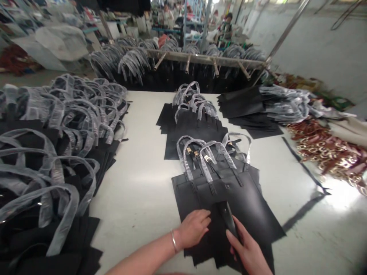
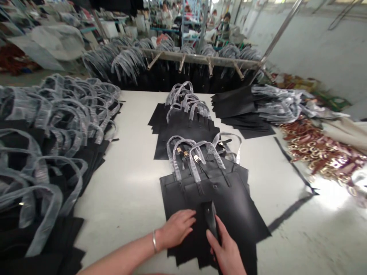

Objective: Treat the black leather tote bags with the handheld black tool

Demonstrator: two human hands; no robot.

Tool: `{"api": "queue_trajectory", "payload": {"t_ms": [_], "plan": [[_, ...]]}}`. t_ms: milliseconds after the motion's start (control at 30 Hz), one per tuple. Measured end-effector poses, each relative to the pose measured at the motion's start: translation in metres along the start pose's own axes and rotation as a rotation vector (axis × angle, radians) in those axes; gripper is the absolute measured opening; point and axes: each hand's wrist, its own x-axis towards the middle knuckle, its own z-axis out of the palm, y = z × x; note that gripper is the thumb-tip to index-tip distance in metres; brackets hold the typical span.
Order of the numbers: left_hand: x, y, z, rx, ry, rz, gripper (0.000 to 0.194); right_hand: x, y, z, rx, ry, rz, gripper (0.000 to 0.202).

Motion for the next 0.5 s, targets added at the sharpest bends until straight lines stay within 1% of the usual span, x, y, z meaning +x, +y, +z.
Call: {"api": "queue_trajectory", "payload": {"t_ms": [33,67,100,167,267,367,433,500], "plan": [[0.004,0.007,0.012,0.006,0.008,0.049,0.037,0.006,-0.009,-0.002,-0.007,-0.021,-0.008,0.075],[0.006,0.01,0.021,0.022,0.027,0.083,0.039,0.012,-0.017,-0.004,-0.014,-0.042,-0.016,0.073],[0.006,0.01,0.027,0.044,0.051,0.105,0.039,0.018,-0.026,-0.005,-0.02,-0.061,-0.027,0.072],[0.005,0.007,0.033,0.09,0.095,0.131,0.035,0.032,-0.042,-0.005,-0.028,-0.101,-0.031,0.07],[0.006,0.001,0.035,0.143,0.129,0.171,0.029,0.054,-0.064,-0.002,-0.066,-0.145,-0.026,0.069],[0.008,0.001,0.033,0.183,0.146,0.19,0.027,0.068,-0.079,0.004,-0.105,-0.172,-0.046,0.068],[0.009,0.002,0.031,0.194,0.153,0.204,0.027,0.069,-0.083,0.007,-0.119,-0.189,-0.058,0.069],[0.009,0.003,0.029,0.196,0.164,0.213,0.026,0.063,-0.083,0.009,-0.124,-0.227,-0.064,0.071]]}}
